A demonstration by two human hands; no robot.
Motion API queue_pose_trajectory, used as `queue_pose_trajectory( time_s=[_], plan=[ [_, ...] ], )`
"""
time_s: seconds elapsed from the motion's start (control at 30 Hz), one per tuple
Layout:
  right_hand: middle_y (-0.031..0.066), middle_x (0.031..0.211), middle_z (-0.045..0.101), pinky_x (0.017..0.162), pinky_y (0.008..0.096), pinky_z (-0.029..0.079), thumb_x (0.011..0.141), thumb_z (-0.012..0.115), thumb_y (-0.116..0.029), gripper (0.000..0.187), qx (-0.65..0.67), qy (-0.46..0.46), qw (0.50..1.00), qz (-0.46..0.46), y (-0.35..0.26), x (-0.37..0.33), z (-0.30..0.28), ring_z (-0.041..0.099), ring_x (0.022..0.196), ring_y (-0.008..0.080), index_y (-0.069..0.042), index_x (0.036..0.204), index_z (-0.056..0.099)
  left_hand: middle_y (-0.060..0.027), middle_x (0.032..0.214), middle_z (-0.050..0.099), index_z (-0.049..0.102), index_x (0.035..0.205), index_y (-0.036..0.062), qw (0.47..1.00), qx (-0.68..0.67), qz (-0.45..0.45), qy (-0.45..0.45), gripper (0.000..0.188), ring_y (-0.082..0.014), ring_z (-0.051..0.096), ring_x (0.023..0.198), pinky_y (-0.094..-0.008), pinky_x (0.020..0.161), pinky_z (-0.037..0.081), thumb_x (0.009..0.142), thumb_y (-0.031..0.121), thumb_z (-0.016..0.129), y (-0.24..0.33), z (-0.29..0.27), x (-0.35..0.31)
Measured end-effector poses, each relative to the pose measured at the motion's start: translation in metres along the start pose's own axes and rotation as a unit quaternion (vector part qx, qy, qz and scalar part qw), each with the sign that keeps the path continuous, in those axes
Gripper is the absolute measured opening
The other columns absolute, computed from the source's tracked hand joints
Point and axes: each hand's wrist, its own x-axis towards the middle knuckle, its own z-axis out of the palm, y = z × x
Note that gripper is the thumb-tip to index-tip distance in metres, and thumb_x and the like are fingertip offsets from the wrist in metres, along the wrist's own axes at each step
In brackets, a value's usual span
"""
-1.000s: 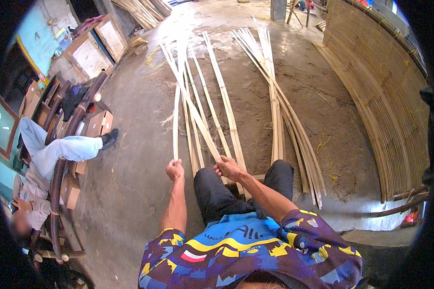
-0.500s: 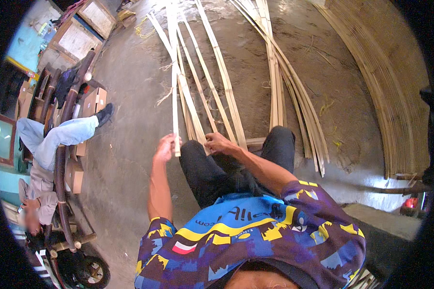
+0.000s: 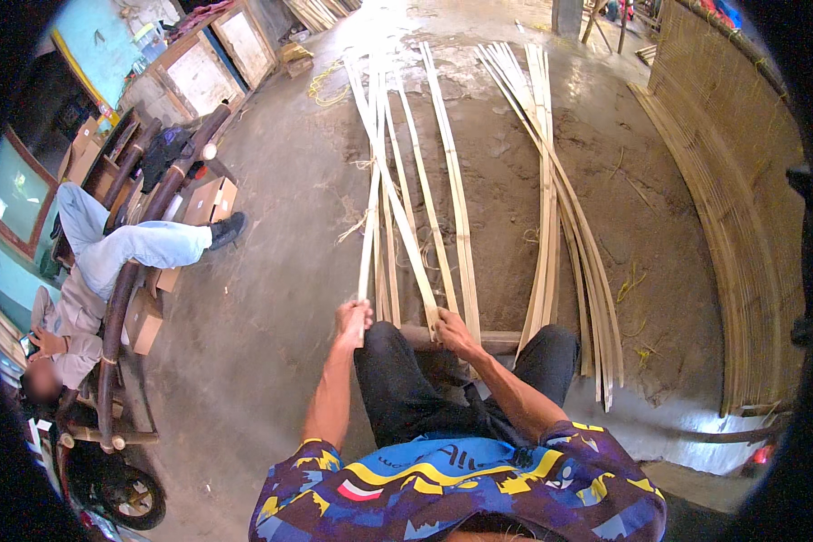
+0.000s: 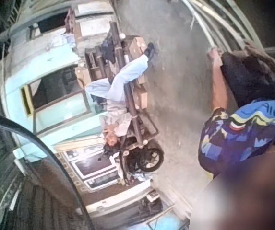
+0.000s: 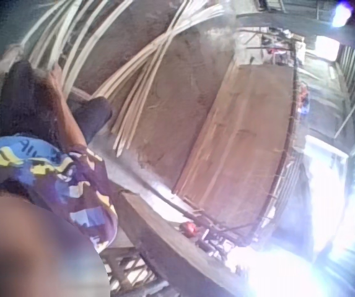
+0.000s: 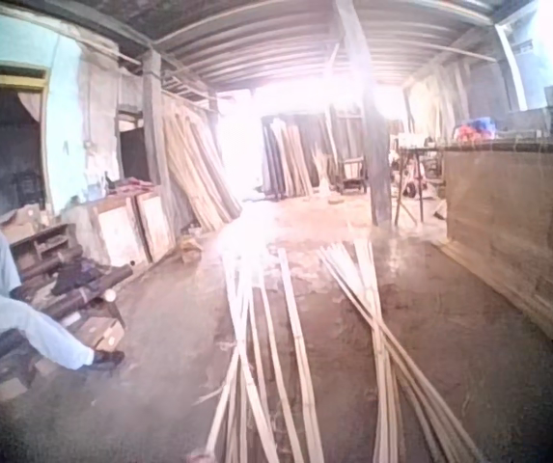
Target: The person sits on the floor and repeatedly picks up, aligns, and stacks thin bamboo strips into a neat pile. They then move to a rack and tie the bundle with yellow string.
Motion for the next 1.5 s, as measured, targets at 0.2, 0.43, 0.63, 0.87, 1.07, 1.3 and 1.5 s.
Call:
queue_pose_trajectory(
  time_s=[0.2, 0.43, 0.63, 0.87, 1.07, 1.3, 1.5],
  plan=[
    [0.0049, 0.057, 0.046, 0.043, 0.0282, 0.039, 0.082, 0.037, -0.011, 0.019, -0.141, 0.052, 0.985, -0.088, 0.044, 0.049, 0.006, 0.048, 0.052, 0.0131, 0.0, 0.09, 0.05, -0.0047, 0.059, 0.057, 0.059, 0.071, 0.0014, 0.945, 0.288, 0.118, 0.105, 0.021, -0.0112, 0.051, 0.044, -0.027, 0.043, 0.041, 0.075, 0.022, 0.054, -0.013, -0.05, 0.042],
    [0.0169, 0.064, 0.055, 0.052, 0.0415, 0.043, 0.076, 0.045, -0.011, 0.018, -0.241, 0.034, 0.969, -0.043, 0.132, 0.051, 0.036, 0.055, 0.056, 0.0295, 0.0, 0.088, 0.053, -0.009, 0.062, 0.059, 0.06, 0.077, -0.0004, 0.913, 0.405, 0.035, -0.026, 0.024, -0.0161, 0.055, 0.056, -0.0308, 0.052, 0.042, 0.071, 0.023, 0.058, -0.095, -0.089, 0.056],
    [0.0219, 0.077, 0.055, 0.067, 0.0453, 0.043, 0.072, 0.049, -0.013, 0.016, -0.358, 0.036, 0.932, -0.031, 0.128, 0.004, 0.038, 0.054, 0.077, 0.0374, 0.001, 0.08, 0.051, -0.0134, 0.083, 0.061, 0.055, 0.101, -0.0014, 0.867, 0.489, 0.003, 0.101, 0.042, -0.0178, 0.057, 0.072, -0.0295, 0.064, 0.043, 0.068, 0.025, 0.061, -0.153, -0.107, 0.033],
    [0.0226, 0.092, 0.056, 0.075, 0.0412, 0.043, 0.073, 0.049, -0.014, 0.033, -0.303, 0.023, 0.952, -0.026, 0.063, -0.035, -0.041, 0.053, 0.087, 0.0364, 0.001, 0.103, 0.052, -0.0063, 0.082, 0.056, 0.053, 0.099, -0.0036, 0.98, 0.172, -0.006, 0.105, 0.031, -0.0151, 0.054, 0.077, -0.0271, 0.071, 0.043, 0.082, 0.022, 0.05, -0.073, -0.073, 0.006],
    [0.0173, 0.091, 0.057, 0.076, 0.0344, 0.043, 0.073, 0.052, -0.01, 0.022, -0.207, 0.412, 0.872, -0.162, 0.092, -0.07, -0.178, 0.054, 0.089, 0.0307, -0.001, 0.093, 0.056, -0.0103, 0.098, 0.055, 0.055, 0.096, 0.0047, 0.754, 0.563, 0.339, 0.005, 0.031, -0.0258, 0.048, 0.096, -0.0343, 0.083, 0.038, 0.071, 0.022, 0.061, -0.029, 0.02, -0.046],
    [0.0178, 0.114, 0.044, 0.083, 0.0469, 0.036, 0.078, 0.042, -0.015, 0.04, -0.336, 0.475, 0.752, 0.31, 0.227, -0.097, -0.284, 0.041, 0.107, 0.0315, -0.008, 0.118, 0.04, -0.0096, 0.097, 0.054, 0.057, 0.089, 0.0057, 0.805, 0.508, 0.305, -0.035, 0.027, -0.0279, 0.046, 0.095, -0.0362, 0.084, 0.036, 0.066, 0.017, 0.064, -0.007, 0.04, -0.071],
    [0.0206, 0.114, 0.043, 0.085, 0.05, 0.033, 0.081, 0.037, -0.017, 0.035, -0.316, 0.493, 0.723, 0.366, 0.279, -0.104, -0.308, 0.041, 0.106, 0.0333, -0.004, 0.113, 0.042, -0.0095, 0.098, 0.053, 0.057, 0.088, 0.0061, 0.801, 0.509, 0.314, 0.005, 0.027, -0.027, 0.046, 0.095, -0.0363, 0.085, 0.035, 0.063, 0.011, 0.065, -0.002, 0.029, -0.098]
  ],
)
